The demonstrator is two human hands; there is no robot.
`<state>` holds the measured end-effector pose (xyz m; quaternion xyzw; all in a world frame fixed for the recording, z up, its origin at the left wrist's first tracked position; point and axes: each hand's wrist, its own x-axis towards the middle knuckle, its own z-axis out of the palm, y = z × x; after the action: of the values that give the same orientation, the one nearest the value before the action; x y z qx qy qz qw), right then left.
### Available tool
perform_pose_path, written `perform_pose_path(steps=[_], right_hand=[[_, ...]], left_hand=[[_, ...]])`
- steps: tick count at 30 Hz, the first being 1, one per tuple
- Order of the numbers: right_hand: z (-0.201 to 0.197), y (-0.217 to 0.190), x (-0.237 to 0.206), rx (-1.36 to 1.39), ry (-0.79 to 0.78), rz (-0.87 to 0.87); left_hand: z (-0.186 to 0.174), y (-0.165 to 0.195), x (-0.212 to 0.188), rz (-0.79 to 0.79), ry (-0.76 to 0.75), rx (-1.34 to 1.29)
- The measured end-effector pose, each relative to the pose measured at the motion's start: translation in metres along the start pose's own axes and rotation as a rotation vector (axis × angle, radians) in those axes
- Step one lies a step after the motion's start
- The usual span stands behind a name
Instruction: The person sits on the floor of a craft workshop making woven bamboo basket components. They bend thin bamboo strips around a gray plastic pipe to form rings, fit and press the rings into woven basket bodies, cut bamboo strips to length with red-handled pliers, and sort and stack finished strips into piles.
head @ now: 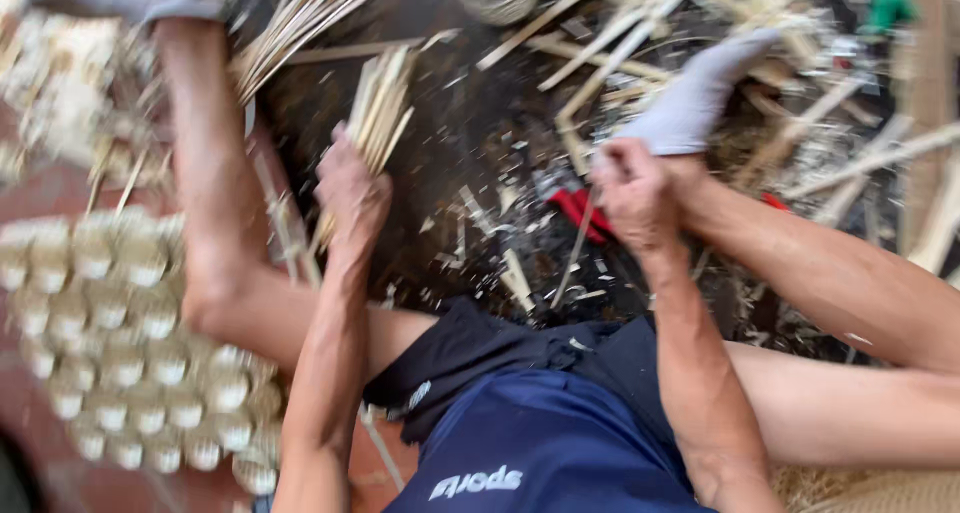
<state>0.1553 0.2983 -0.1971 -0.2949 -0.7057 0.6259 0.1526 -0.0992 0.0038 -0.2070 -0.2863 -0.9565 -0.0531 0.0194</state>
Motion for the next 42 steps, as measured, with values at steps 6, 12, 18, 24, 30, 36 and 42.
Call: perform_pose_path(steps=[6, 12, 18, 24, 30, 36, 42], right_hand=[[0.011, -0.003, 0.008, -0.122, 0.018, -0.041], [0.018, 0.001, 0.012, -0.117, -0.030, -0.024], [0.037, -0.011, 0.028, 0.050, -0.095, 0.033], [0.031, -0.054, 0.029, 0.089, -0.021, -0.206], [-0.038, -0.092, 0.006, 0.129, 0.256, -0.351], [-0.057, -0.085, 0.006, 0.357, 0.323, -0.313], [-0.055, -0.074, 0.026, 0.422, 0.374, -0.361]], left_hand=[[0.017, -0.011, 0.017, -0.037, -0.051, -0.030], [0.021, 0.010, 0.028, -0.159, -0.118, -0.131], [0.013, 0.025, 0.030, -0.090, -0.145, -0.193], [0.006, 0.058, 0.023, 0.254, -0.060, -0.113], [-0.005, 0.091, 0.054, 0.377, -0.050, -0.125], [-0.002, 0.083, 0.076, 0.403, -0.112, -0.093], [0.005, 0.075, 0.090, 0.420, -0.088, -0.218]])
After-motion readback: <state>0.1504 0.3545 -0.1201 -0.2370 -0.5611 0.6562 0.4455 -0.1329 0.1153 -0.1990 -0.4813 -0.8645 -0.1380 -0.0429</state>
